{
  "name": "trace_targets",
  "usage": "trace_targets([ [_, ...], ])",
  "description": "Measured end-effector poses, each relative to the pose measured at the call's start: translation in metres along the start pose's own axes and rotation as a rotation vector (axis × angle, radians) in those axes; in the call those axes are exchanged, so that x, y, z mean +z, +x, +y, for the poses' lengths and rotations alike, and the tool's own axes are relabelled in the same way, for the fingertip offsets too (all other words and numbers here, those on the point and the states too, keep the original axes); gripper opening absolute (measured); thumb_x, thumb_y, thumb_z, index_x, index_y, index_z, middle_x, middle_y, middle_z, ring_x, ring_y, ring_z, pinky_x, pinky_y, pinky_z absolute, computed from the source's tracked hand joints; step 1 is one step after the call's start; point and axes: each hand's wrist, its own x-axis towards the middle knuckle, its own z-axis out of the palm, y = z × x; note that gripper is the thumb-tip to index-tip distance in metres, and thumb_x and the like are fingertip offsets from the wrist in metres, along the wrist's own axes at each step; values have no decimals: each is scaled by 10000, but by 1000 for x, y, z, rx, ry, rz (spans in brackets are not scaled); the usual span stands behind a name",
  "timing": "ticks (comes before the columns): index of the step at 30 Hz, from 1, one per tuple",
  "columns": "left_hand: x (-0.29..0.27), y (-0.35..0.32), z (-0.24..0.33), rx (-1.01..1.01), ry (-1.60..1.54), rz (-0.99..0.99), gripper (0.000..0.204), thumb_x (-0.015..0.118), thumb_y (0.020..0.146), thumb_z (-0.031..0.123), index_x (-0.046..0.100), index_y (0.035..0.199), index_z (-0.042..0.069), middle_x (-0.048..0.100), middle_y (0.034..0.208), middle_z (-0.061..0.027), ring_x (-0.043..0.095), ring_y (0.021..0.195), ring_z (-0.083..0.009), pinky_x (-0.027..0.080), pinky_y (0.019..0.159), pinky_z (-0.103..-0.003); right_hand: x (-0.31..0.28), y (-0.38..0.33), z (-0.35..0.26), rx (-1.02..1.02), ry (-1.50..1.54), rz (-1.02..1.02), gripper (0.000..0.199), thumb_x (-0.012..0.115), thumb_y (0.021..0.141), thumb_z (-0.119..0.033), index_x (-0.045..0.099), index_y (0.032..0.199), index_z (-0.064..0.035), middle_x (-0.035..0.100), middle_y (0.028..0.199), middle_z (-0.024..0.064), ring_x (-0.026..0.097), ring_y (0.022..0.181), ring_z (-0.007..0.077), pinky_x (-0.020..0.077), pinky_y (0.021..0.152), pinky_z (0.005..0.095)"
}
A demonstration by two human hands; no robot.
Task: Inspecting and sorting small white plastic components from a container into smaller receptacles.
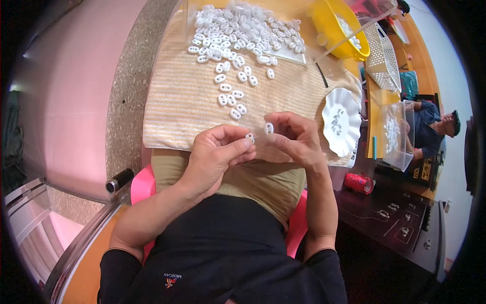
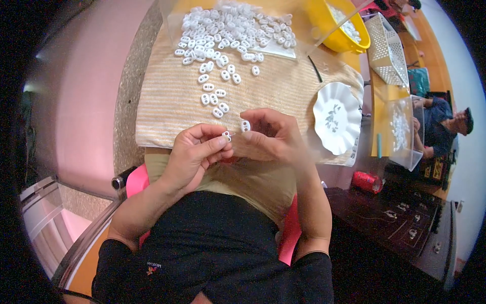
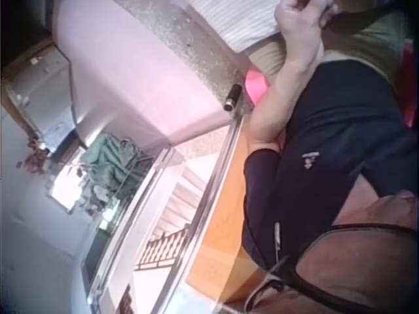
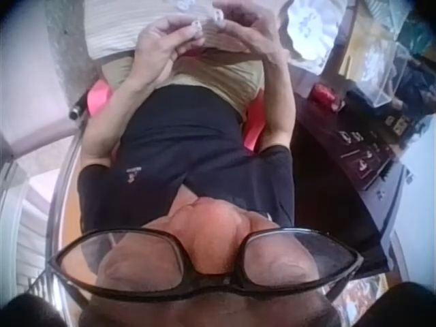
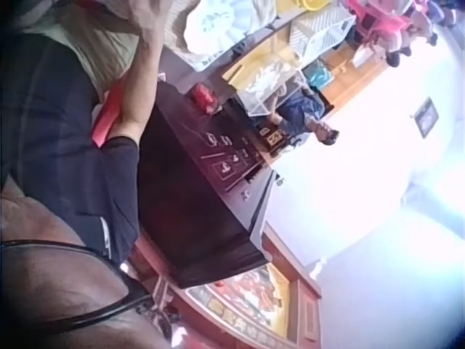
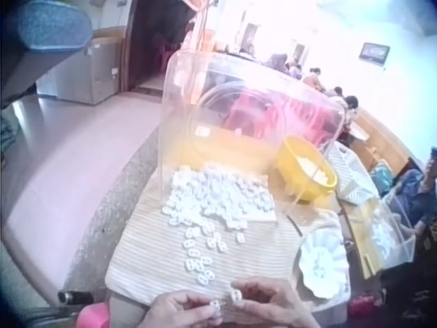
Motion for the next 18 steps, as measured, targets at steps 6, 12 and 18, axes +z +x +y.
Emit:
trace_targets([
  [6,2,-1,2,13,25,-15,162,658,870,57,612,1006,-18,669,869,-80,644,750,-118,532,690,-226,11,-7,-2,82,97,2,326,689,859,-59,598,1164,12,635,921,-6,571,803,43,460,701,189],
  [12,-2,0,-1,5,31,-44,175,613,893,25,593,1064,-9,668,965,-106,669,802,-149,583,761,-290,17,-7,-8,85,206,-20,307,666,862,-11,592,1158,29,651,972,22,615,880,75,504,741,209],
  [18,-4,1,-3,2,37,-48,178,616,893,30,593,1065,-9,668,962,-102,669,801,-147,587,759,-294,17,-8,-2,45,178,-15,292,670,860,-13,604,1142,30,639,982,19,610,866,67,496,734,200],
])
